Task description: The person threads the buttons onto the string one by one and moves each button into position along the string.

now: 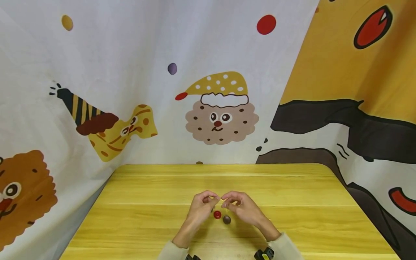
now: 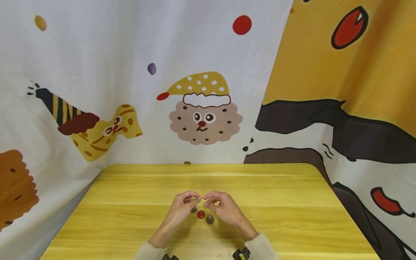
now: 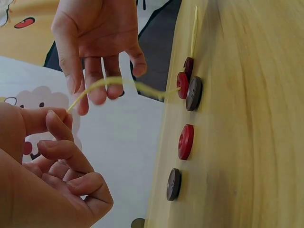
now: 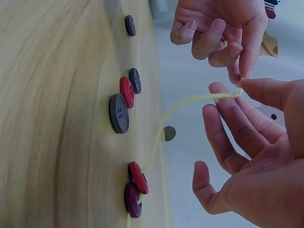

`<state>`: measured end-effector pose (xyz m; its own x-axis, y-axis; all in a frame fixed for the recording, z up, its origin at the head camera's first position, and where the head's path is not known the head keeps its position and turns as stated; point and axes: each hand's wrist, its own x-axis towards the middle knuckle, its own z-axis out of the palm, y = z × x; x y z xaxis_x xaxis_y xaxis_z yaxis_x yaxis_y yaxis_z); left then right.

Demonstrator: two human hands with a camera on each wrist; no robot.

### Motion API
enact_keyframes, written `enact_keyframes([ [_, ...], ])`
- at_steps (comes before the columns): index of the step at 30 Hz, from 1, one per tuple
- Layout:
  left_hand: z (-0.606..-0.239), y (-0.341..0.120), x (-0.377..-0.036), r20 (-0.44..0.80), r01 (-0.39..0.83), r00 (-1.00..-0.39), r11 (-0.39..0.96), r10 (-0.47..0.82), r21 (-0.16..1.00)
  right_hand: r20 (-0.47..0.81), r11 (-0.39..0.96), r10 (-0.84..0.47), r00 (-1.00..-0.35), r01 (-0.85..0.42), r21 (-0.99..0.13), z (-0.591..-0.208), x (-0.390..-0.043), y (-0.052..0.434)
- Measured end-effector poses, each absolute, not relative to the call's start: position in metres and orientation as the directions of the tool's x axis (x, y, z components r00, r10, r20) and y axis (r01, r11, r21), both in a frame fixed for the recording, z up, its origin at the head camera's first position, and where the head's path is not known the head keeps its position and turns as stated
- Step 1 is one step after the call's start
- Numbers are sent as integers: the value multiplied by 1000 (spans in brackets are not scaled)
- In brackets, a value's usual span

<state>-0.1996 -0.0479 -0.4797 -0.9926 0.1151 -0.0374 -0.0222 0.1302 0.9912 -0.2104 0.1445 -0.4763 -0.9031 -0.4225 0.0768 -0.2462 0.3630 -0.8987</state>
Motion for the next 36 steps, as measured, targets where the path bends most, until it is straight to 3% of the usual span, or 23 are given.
enact_keyframes([
  [11,-487,-45,-198,-50,-25,-988,175,143,984,63,389,-403,-913,-233,-891,-458,-197,147],
  [22,-490,-47,-198,-99,-52,-964,192,247,980,35,428,-411,-911,-226,-875,-483,-211,158],
  [28,-493,-50,-196,-141,-64,-926,222,351,973,14,382,-414,-910,-188,-905,-485,-212,164],
  [36,-504,-46,-193,-126,-22,-937,307,324,952,5,322,-418,-908,-154,-934,-489,-215,171],
])
